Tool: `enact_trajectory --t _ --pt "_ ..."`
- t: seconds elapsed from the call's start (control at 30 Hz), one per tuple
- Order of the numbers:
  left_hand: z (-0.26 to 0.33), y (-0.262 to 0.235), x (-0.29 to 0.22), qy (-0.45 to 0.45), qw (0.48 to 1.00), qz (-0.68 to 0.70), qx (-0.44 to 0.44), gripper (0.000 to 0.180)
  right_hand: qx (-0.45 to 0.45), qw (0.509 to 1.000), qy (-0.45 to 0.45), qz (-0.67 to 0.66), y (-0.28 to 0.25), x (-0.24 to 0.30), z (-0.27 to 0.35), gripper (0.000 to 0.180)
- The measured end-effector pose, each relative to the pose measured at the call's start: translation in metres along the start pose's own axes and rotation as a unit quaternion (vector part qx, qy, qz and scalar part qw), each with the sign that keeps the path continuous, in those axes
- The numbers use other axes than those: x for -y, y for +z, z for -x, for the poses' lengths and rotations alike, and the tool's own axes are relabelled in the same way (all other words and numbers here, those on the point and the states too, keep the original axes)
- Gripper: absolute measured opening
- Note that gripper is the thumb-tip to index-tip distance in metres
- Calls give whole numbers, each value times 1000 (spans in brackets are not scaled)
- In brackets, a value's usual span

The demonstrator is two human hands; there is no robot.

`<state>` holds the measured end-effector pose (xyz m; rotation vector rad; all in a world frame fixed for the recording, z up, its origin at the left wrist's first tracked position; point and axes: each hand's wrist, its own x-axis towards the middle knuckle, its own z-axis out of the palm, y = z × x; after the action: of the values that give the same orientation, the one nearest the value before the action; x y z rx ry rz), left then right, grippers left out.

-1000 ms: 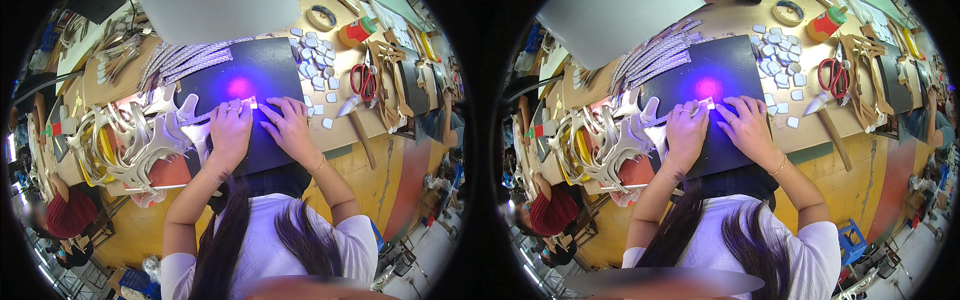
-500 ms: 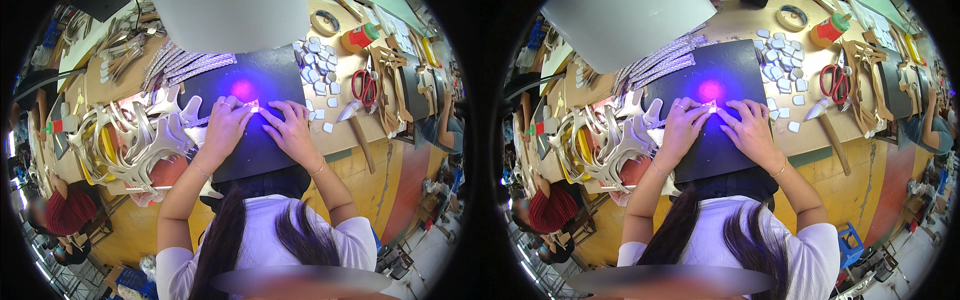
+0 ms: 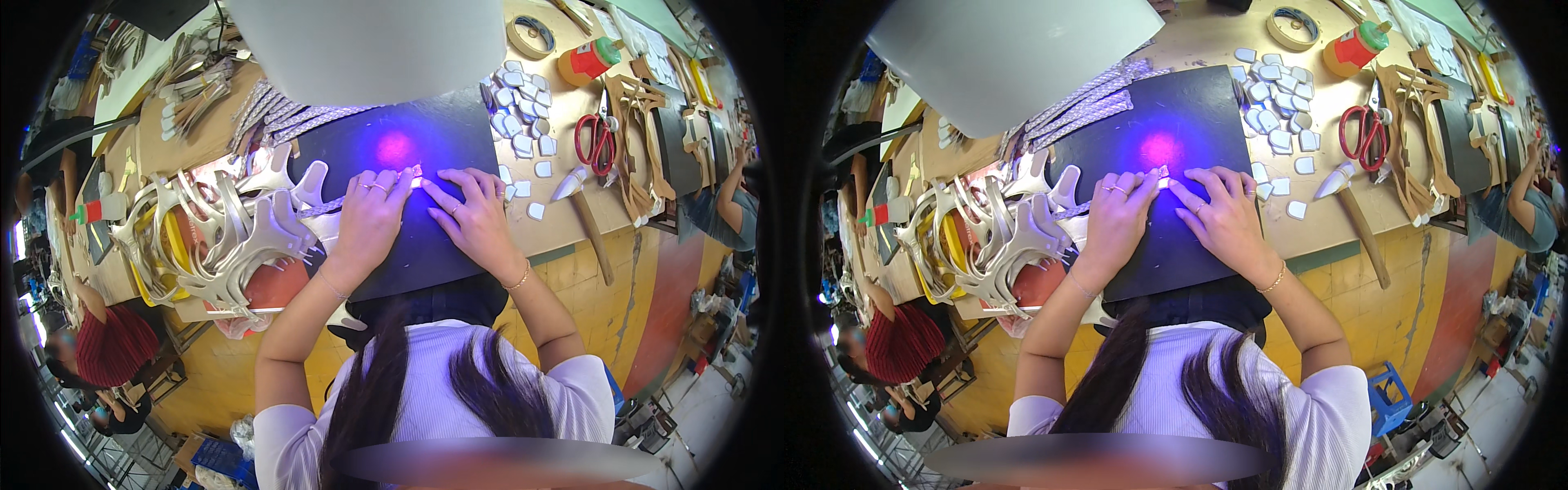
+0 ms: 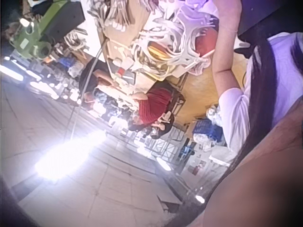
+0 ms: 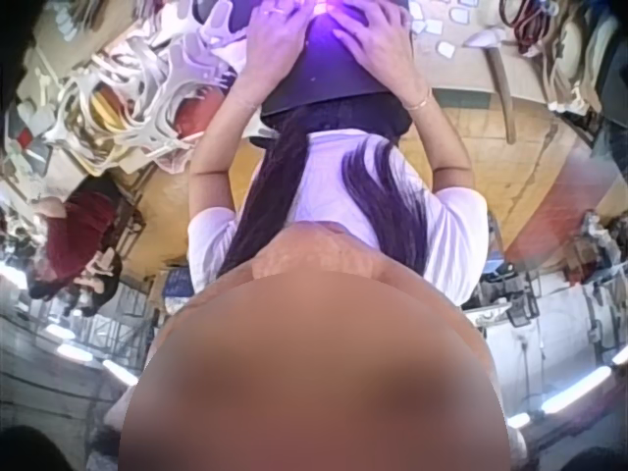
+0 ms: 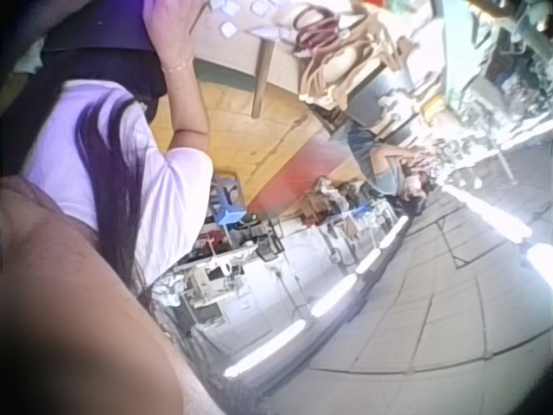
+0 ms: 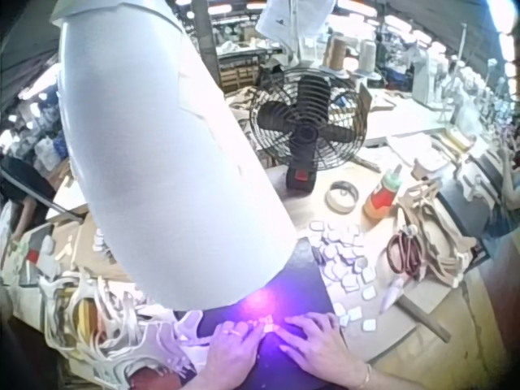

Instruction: The person assembles decorative cords by placing small white pieces onto braided cords, using a UV light to cure adhesive, and trimming excess cord with scissors. The person repeatedly picks up pieces, positions them on the cord, and uses a hammer to tap them into place.

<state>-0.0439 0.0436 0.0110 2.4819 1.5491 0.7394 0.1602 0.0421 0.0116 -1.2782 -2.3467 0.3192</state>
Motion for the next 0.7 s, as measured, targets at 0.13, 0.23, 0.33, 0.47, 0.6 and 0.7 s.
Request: enact_trajectory --t 0.13,0.23,0.33,0.47,0.6,0.7 --pt "0 -1 0 13 1000 -14 5 28 -4 1000 2 -5 0 0 0 39" --pt "-1 -4 0 18 999 -27 29 28 -9 1000 6 -17 1 0 1 38" --pt "-4 -6 0 35 998 -42 32 29 -11 1000 6 -25 1 -1 1 38" --pt "-6 -7 -1 49 996 -59 44 30 -8 1000 7 -28 0 -1 1 37" --pt "-6 -8 0 59 995 -58 60 29 -11 999 7 -29 0 -1 1 38" --pt "-6 -8 1 67 994 -61 60 27 -16 999 6 -29 0 -1 1 38"
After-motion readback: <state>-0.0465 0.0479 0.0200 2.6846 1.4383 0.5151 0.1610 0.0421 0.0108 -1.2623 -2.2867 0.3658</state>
